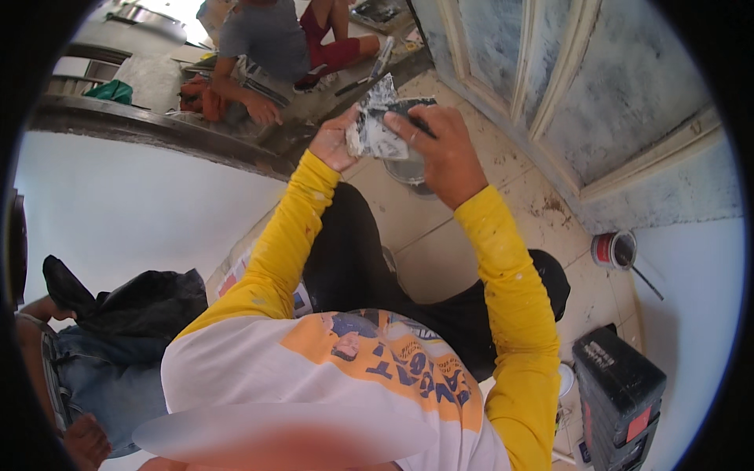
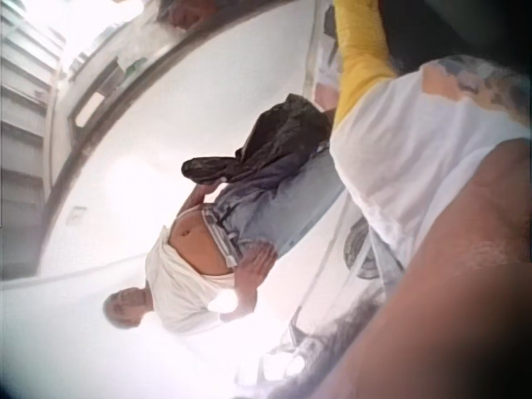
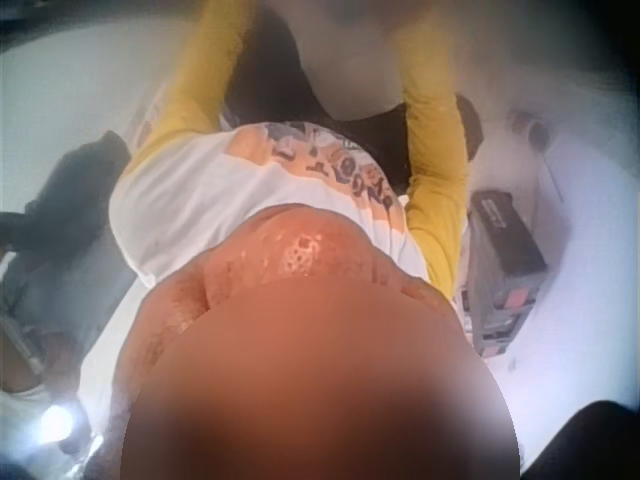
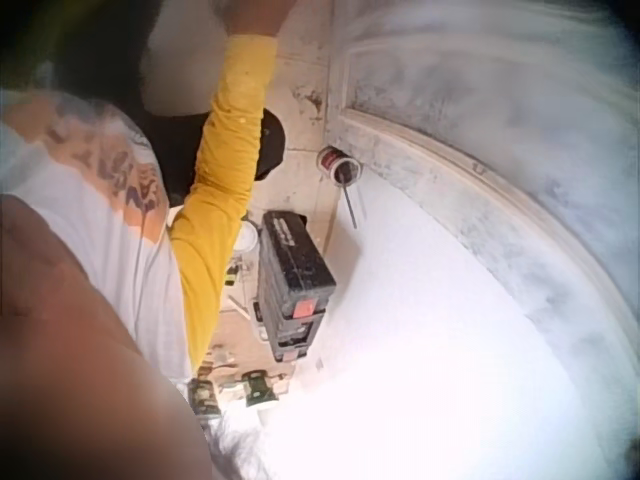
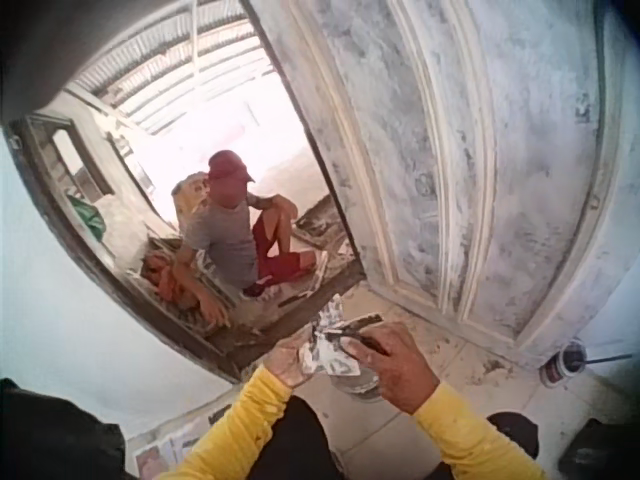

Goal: The person applies plaster to a wooden door frame using a trowel and a hawk. They repeatedly scoop plaster from a bucket and spread it along the frame's grooves and edges.

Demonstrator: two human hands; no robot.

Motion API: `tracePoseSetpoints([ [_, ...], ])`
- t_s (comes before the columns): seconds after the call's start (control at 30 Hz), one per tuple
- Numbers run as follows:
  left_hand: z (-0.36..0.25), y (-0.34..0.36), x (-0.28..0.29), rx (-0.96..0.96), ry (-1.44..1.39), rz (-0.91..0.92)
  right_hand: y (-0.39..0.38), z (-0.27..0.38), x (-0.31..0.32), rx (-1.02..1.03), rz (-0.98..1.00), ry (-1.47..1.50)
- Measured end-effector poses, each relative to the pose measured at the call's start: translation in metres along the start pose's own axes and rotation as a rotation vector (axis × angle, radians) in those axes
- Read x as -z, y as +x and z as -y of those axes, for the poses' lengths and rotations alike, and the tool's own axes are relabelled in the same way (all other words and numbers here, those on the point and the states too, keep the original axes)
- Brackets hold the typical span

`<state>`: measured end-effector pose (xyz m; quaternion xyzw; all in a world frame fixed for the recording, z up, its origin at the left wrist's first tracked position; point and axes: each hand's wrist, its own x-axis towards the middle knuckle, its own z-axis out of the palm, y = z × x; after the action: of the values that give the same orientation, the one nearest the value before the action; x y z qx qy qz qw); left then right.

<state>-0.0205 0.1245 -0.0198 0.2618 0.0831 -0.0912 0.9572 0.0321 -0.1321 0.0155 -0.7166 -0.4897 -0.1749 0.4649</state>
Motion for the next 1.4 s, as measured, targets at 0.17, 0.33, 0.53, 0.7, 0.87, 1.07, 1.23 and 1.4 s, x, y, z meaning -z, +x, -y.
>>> tracePoseSetpoints([
  [0.17,0.011,-0.007,-0.031,-0.104,-0.072,-0.004,-0.012,-0.011,-0.005,-0.092,0.035,-0.205],
  [0.33,-0.008,-0.002,-0.046,-0.255,-0.119,0.119,-0.02,-0.028,-0.011,-0.479,0.014,-0.017],
  [0.53,0.036,0.01,-0.057,-0.124,-0.066,0.094,-0.004,-0.051,-0.015,-0.886,-0.762,1.183],
  [0.7,0.072,0.02,-0.045,-0.116,-0.098,0.149,-0.015,-0.057,-0.033,-1.082,-0.448,1.605],
  [0.87,0.056,0.031,-0.011,-0.256,-0.009,-0.021,-0.028,-0.091,-0.041,-0.953,-0.012,1.294],
  [1.07,0.043,0.031,0.024,-0.846,0.928,-0.192,-0.069,-0.151,-0.094,-0.872,0.672,-0.056],
  [1.23,0.035,0.029,0.011,-0.351,0.103,-0.04,-0.07,-0.162,-0.117,-1.025,0.723,0.014],
  [1.4,0.036,0.027,-0.011,-0.361,-0.026,-0.036,-0.063,-0.15,-0.101,-0.93,0.774,-0.049],
])
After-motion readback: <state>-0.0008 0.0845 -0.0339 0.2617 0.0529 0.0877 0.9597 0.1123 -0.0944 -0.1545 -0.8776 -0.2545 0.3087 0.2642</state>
